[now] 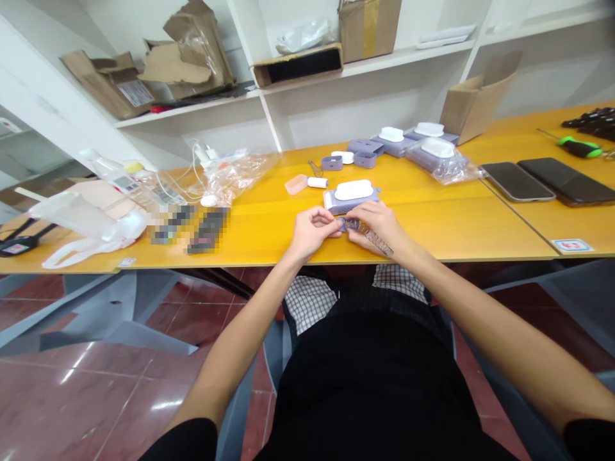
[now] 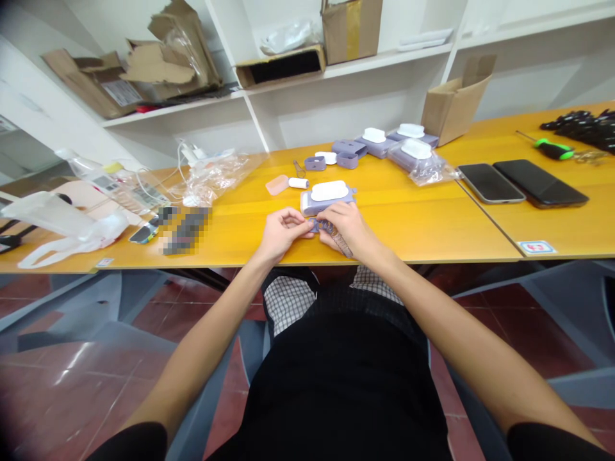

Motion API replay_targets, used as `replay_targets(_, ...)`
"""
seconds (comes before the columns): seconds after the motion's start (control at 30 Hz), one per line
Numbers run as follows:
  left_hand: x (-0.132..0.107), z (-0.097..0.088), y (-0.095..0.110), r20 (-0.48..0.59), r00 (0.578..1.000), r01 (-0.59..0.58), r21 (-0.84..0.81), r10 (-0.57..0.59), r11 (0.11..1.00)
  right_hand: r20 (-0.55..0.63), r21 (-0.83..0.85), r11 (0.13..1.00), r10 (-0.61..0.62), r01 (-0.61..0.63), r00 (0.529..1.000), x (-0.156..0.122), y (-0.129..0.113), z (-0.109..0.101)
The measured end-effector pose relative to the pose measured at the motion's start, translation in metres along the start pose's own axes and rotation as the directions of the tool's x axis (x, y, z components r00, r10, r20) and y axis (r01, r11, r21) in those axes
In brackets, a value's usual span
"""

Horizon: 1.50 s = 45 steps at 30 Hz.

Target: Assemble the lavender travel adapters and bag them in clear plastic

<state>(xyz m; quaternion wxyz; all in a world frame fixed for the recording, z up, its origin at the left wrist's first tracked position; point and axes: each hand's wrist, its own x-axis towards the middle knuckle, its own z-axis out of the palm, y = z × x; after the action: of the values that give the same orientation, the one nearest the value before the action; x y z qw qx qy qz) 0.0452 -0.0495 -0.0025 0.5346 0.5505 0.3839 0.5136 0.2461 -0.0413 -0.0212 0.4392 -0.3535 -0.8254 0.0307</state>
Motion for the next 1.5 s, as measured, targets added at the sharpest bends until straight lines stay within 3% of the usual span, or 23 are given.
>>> replay_targets(0.4,0.0005,-0.0012,-0.0016,0.057,0.998,-0.014,0.032,0.012,0.999,-0.035,0.046,0.999,0.026,-0.024,0.999,-0.0035,-0.0006,-0.0028)
replay_targets(0.6,0.0001,-0.0007,-0.0021,0.025,1.0,-0.015,0.03,0.015,0.999,-0.031,0.082,0.993,0.09,-0.088,0.995,-0.0018,-0.0037,-0.0039)
replay_targets(0.83,0.0012,-0.001,-0.0016,-0.001,1.0,-0.007,0.016,0.007,1.0,0.009,0.111,0.993,0.051,-0.051,0.999,-0.0019,-0.001,-0.0053)
replay_targets(1.13,0.0024,-0.0019,-0.0032,-0.016,1.0,-0.015,0.006,0.015,1.0,-0.06,0.093,0.996,0.012,-0.006,0.998,-0.0022,-0.0009,-0.0039)
replay_targets(1.5,0.0014,-0.0014,-0.0044,0.045,0.999,-0.029,0.01,0.028,1.0,-0.034,0.066,0.993,-0.095,0.097,0.995,-0.0051,-0.0013,-0.0017)
